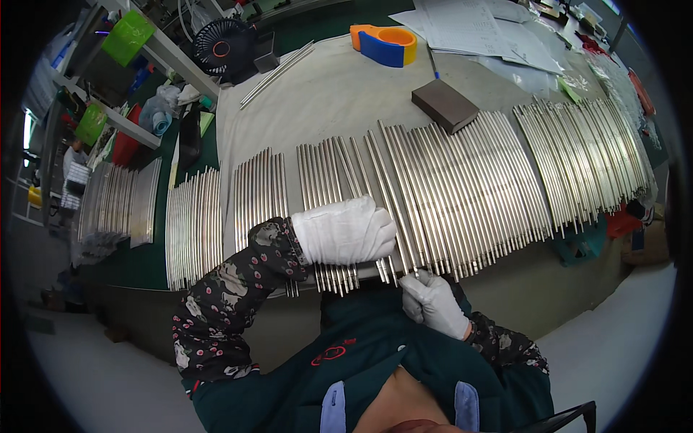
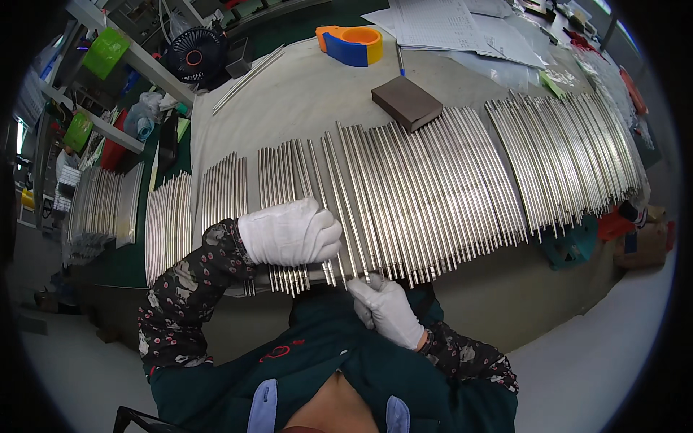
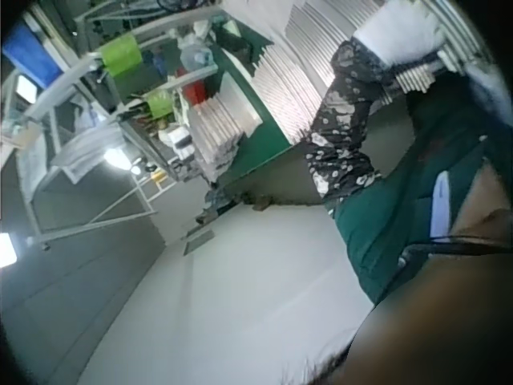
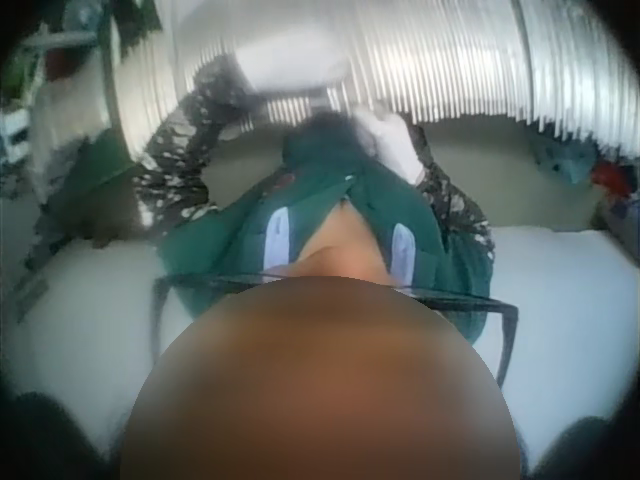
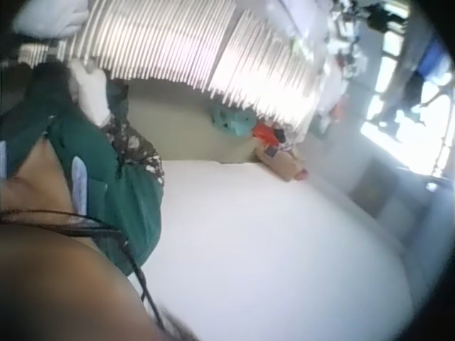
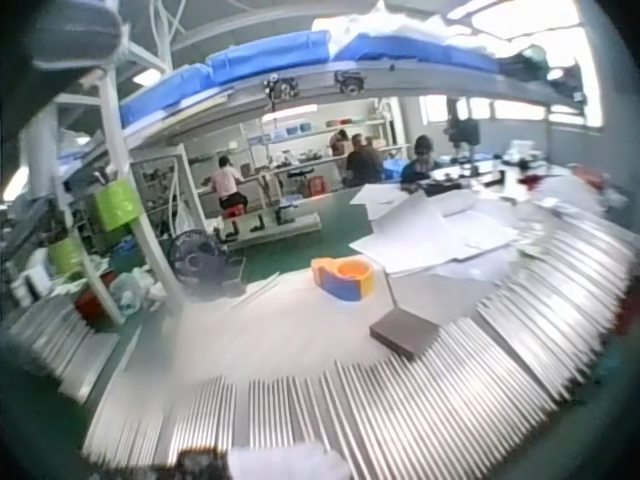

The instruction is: Sanding and organizing metal rods on a workbench in a factory setting.

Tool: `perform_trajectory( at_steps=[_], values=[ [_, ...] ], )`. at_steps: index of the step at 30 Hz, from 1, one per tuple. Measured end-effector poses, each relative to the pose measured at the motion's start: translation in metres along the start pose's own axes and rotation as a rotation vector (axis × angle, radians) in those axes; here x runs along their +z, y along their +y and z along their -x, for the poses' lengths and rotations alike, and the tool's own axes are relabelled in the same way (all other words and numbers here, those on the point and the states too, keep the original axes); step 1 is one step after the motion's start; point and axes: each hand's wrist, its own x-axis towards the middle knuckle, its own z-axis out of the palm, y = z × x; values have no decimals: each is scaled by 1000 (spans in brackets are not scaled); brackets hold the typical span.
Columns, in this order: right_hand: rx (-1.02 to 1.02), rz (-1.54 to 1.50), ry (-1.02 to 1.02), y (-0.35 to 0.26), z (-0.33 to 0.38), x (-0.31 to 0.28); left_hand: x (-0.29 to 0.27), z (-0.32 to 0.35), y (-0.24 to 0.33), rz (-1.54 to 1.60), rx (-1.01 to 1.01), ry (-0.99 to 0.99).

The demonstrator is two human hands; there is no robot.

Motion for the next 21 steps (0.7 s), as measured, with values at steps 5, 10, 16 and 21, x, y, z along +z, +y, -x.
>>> perform_trajectory(
  at_steps=[5,10,16,21],
  values=[
    [32,-30,-36,-1,7,-2,-5,-3,8,4,-98,80],
    [9,2,-161,0,8,-2,6,-8,19,100,-128,120],
    [2,-13,-153,-2,12,-4,3,-9,17,122,-128,74],
    [-20,-170,119,-2,8,0,7,-4,18,105,-130,168]
  ],
)
